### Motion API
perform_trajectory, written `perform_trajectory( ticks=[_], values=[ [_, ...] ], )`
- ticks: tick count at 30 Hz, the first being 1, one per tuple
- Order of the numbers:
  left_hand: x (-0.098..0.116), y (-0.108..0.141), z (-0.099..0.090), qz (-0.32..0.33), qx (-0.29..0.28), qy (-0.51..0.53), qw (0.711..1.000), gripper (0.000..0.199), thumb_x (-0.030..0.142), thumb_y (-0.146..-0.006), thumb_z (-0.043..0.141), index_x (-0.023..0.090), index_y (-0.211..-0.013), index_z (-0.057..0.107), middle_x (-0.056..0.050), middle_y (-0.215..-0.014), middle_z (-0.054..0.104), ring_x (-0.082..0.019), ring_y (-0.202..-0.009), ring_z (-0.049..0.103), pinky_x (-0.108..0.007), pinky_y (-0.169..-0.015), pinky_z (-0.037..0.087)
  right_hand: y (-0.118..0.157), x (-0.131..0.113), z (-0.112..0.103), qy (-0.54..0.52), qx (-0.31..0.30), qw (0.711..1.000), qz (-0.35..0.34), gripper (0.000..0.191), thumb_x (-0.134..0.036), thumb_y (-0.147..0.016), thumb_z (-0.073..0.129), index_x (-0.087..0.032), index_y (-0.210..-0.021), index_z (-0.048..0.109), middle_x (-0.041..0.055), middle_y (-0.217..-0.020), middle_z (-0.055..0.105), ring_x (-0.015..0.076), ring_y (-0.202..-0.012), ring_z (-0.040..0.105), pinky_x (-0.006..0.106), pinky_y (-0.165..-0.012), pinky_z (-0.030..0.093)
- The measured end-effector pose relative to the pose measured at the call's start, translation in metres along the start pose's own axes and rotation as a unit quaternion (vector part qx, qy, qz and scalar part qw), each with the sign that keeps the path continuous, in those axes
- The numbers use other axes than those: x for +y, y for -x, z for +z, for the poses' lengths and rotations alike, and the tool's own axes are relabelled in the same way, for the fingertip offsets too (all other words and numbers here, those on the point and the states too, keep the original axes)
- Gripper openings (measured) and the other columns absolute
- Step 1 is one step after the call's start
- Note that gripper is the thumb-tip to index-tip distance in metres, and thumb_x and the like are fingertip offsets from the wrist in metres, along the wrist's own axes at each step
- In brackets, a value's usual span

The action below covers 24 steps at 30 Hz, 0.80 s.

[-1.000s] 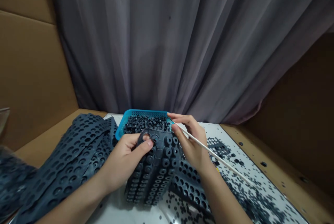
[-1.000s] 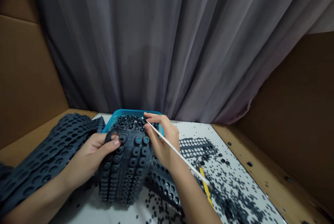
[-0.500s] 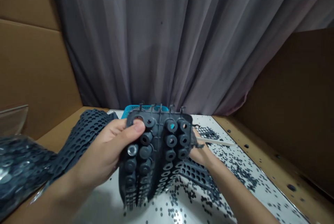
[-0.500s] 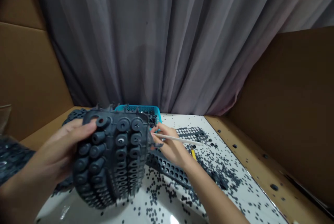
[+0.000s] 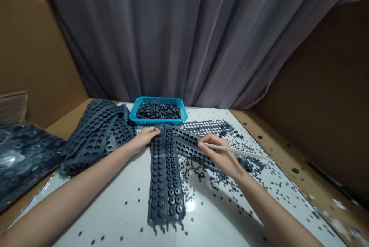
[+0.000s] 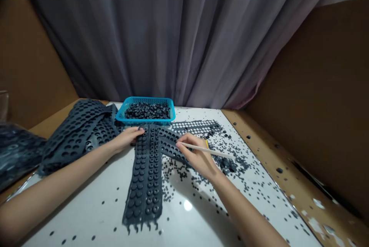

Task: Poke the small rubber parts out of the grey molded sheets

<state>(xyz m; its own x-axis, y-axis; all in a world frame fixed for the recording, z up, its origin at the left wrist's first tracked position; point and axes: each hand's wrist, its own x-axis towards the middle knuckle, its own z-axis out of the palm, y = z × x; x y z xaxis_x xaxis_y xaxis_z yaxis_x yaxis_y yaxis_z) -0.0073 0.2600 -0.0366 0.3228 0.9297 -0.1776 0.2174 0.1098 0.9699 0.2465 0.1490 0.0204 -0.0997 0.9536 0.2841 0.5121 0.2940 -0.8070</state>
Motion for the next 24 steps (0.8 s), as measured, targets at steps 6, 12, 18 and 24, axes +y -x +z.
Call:
perform_trajectory(
  ticks=[6,12,18,24],
  values=[
    [-0.007,0.005,-0.01,0.132,0.058,-0.107,0.984,0.04,0.037,-0.071,0.065,0.015,-0.104,0.059,-0.008,-0.101,0.064,-0.024,-0.091,0.06,-0.035,-0.079,0.047,0.014,0.006,0.036,-0.004,-0.065,0.997,-0.05,0.01,-0.024,-0.082,0.06,-0.019,-0.077,0.067,0.0037,-0.075,0.069,0.015,-0.067,0.063,0.027,-0.061,0.049],
    [-0.013,0.072,-0.003,0.312,0.079,-0.313,0.894,0.031,0.023,-0.082,0.057,0.017,-0.112,0.054,-0.012,-0.119,0.053,-0.026,-0.116,0.045,-0.045,-0.097,0.037,0.036,0.006,0.076,-0.043,-0.114,0.989,-0.079,0.006,-0.016,-0.079,0.062,-0.017,-0.075,0.066,0.0034,-0.074,0.07,0.0142,-0.068,0.064,0.025,-0.064,0.048],
    [-0.039,0.162,0.009,0.509,-0.123,-0.46,0.717,0.013,0.015,-0.088,0.049,0.018,-0.096,0.059,0.004,-0.054,0.049,-0.014,-0.051,0.044,-0.03,-0.054,0.036,0.079,0.01,0.097,-0.093,-0.135,0.958,-0.234,0.008,-0.015,-0.085,0.055,-0.013,-0.086,0.063,0.0071,-0.071,0.067,0.0142,-0.067,0.061,0.027,-0.064,0.049],
    [-0.06,0.166,0.012,0.485,-0.13,-0.475,0.723,0.017,0.021,-0.09,0.05,0.018,-0.106,0.055,0.006,-0.056,0.055,-0.014,-0.05,0.05,-0.031,-0.054,0.036,0.089,0.024,0.101,-0.011,-0.173,0.93,-0.324,0.007,-0.014,-0.083,0.061,-0.012,-0.089,0.064,0.0075,-0.076,0.067,0.0161,-0.078,0.06,0.03,-0.07,0.05]
  ],
)
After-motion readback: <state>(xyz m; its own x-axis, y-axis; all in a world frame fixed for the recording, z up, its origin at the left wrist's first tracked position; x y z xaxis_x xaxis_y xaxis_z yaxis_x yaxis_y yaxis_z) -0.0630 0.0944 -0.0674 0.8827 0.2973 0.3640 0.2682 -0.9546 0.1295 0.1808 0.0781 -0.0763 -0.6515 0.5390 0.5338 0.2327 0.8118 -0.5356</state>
